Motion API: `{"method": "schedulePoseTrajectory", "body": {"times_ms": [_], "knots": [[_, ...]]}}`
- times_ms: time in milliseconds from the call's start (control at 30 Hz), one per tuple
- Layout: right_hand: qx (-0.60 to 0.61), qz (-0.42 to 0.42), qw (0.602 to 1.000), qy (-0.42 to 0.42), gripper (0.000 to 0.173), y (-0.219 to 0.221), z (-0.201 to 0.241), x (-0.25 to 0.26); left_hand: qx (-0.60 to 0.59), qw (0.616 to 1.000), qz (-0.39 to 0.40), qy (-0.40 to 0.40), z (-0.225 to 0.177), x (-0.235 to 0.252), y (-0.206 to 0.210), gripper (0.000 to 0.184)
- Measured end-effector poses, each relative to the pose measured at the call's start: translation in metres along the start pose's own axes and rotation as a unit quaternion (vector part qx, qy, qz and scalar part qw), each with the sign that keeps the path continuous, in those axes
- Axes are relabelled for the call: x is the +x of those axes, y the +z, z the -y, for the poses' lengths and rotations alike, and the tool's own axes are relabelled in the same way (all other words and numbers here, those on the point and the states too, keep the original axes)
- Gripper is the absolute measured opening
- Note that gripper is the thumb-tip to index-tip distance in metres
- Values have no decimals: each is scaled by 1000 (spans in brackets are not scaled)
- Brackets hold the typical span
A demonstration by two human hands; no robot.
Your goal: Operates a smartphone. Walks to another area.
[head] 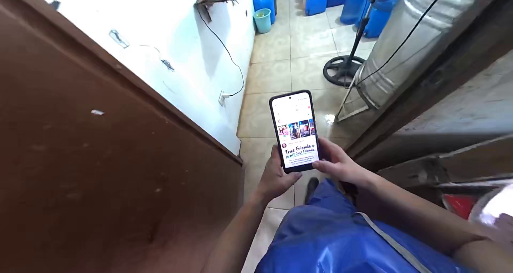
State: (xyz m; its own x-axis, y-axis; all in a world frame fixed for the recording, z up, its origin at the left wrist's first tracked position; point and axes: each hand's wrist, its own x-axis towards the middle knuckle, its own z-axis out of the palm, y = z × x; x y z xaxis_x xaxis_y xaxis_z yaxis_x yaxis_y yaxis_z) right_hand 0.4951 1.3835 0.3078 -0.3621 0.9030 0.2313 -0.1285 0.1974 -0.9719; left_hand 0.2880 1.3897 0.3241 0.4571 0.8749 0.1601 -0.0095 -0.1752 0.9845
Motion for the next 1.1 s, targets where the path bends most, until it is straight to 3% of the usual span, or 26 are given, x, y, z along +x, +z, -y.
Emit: {"method": "schedulePoseTrajectory", "body": {"times_ms": [233, 433, 633, 833, 933, 1100], "knots": [[81, -5, 996, -28, 48, -90, -39, 162, 3, 999, -13, 46, 29, 163, -58, 75], [105, -33, 994, -14, 38, -163, -13, 325, 12, 998, -60, 34, 29, 297, -97, 77], [115, -115, 986, 23, 34, -205, -2, 440, 56, 993, -55, 85, 68, 393, -128, 74], [84, -168, 982, -5, 36, -239, -42, 546, 97, 987, -40, 119, 109, 499, -192, 68], [51, -161, 985, -14, 33, -263, -52, 603, 53, 991, -25, 119, 120, 562, -226, 72], [-11, -113, 994, -12, 56, -321, -65, 670, -33, 990, 26, 134, 125, 659, -275, 72]]}}
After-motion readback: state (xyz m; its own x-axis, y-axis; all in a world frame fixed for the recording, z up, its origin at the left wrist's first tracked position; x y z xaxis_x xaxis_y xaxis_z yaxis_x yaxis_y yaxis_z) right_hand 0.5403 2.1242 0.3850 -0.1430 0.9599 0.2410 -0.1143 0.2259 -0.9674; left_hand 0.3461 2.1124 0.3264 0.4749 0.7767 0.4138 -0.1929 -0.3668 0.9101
